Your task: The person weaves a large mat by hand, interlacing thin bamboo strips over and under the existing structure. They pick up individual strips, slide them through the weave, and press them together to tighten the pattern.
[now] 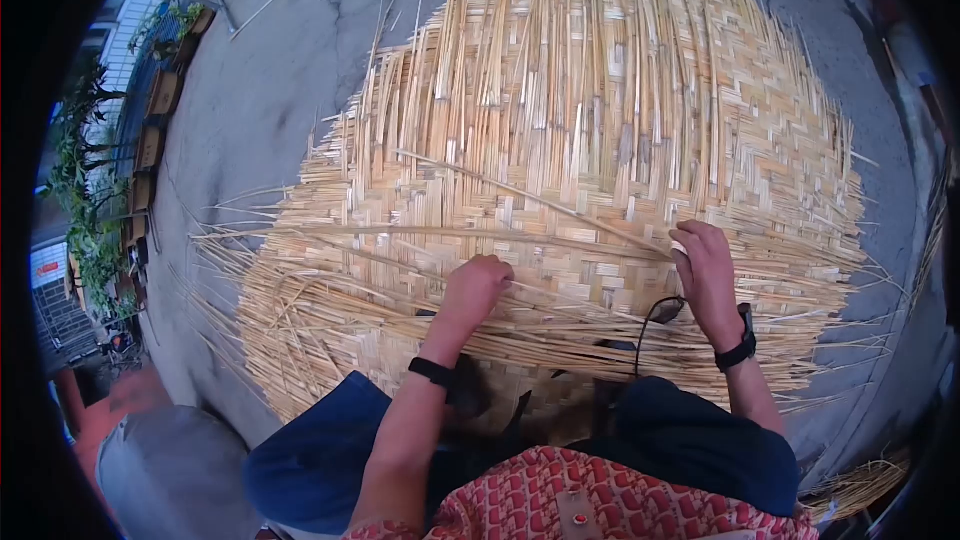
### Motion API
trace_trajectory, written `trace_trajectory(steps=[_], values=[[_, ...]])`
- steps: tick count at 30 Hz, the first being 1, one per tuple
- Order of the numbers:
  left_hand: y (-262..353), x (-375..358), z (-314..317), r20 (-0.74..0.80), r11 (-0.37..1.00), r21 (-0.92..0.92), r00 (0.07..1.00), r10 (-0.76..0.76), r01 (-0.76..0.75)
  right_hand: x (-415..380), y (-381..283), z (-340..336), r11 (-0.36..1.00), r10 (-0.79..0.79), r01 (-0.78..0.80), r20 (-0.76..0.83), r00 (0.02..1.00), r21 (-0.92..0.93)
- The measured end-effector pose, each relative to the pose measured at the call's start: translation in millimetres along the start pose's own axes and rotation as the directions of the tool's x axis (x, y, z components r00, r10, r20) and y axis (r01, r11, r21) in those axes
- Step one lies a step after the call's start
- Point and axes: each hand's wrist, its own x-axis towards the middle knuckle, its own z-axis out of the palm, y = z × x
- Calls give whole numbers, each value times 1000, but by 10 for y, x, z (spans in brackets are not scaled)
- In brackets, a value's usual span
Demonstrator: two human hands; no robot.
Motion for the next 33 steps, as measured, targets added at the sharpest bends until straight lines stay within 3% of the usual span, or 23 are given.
trace_trajectory(steps=[1, 2, 3, 5, 6, 7, 8, 9, 10, 11, 13, 17, 21, 22, 24, 26, 30, 32, 33], values=[[95, 88, -239, -41, 857, -428, 942, -334, 286, 48, -137, -99, 990, -88, 104, -160, 983, 99], [159, 170, -477, 78, 472, -764, 789, -610, 440, 46, -266, -205, 957, -202, 238, -207, 957, 165], [156, 225, -685, 120, 144, -951, 753, -646, 275, 24, -397, -264, 900, -311, 371, -259, 914, 228], [148, 326, -879, 63, -162, -986, 790, -609, -47, 58, -648, -235, 842, -332, 383, -195, 923, 381], [202, 382, -899, 42, -146, -987, 791, -610, -60, 97, -783, -150, 835, -342, 400, -213, 915, 378], [323, 474, -846, 77, -244, -967, 828, -555, -74, 126, -893, -14, 801, -149, 171, -85, 985, 574], [438, 562, -771, 111, -345, -936, 865, -490, -75, 127, -924, 94, 696, 27, -80, 86, 996, 713], [549, 624, -694, 103, -339, -938, 870, -482, -77, 105, -888, 162, 699, 28, -71, 73, 997, 712], [657, 671, -587, 113, -436, -892, 872, -476, -122, 80, -833, 228, 311, 97, -429, 421, 902, 848], [709, 710, -483, 131, -531, -832, 874, -467, -159, 51, -776, 286, -138, -1, -707, 714, 701, 694], [707, 773, -305, 129, -538, -830, 889, -440, -146, -46, -648, 338, -123, -2, -733, 739, 674, 669], [718, 846, -119, 151, -438, -894, 860, -487, -91, -146, -446, 378, -217, 160, -727, 758, 632, 652], [777, 866, -153, 229, -411, -912, 859, -459, 23, -156, -302, 349, -157, 172, -748, 764, 622, 644], [805, 870, -134, 233, -412, -911, 859, -455, 29, -171, -274, 376, -96, 203, -735, 736, 646, 672], [879, 859, -77, 316, -211, -946, 850, -421, 247, -209, -232, 432, -37, 235, -721, 707, 667, 692], [890, 885, 8, 339, -204, -939, 848, -407, 278, -247, -208, 492, 389, 296, -588, 509, 809, 709], [963, 969, 77, 387, -236, -918, 845, -370, 317, -325, -137, 540, 402, 292, -557, 475, 830, 727], [967, 991, 110, 412, -292, -899, 854, -317, 326, -306, -120, 448, -148, 134, -713, 728, 673, 686], [971, 1004, 126, 430, -342, -880, 861, -271, 331, -323, -120, 446, -149, 142, -712, 728, 671, 686]])
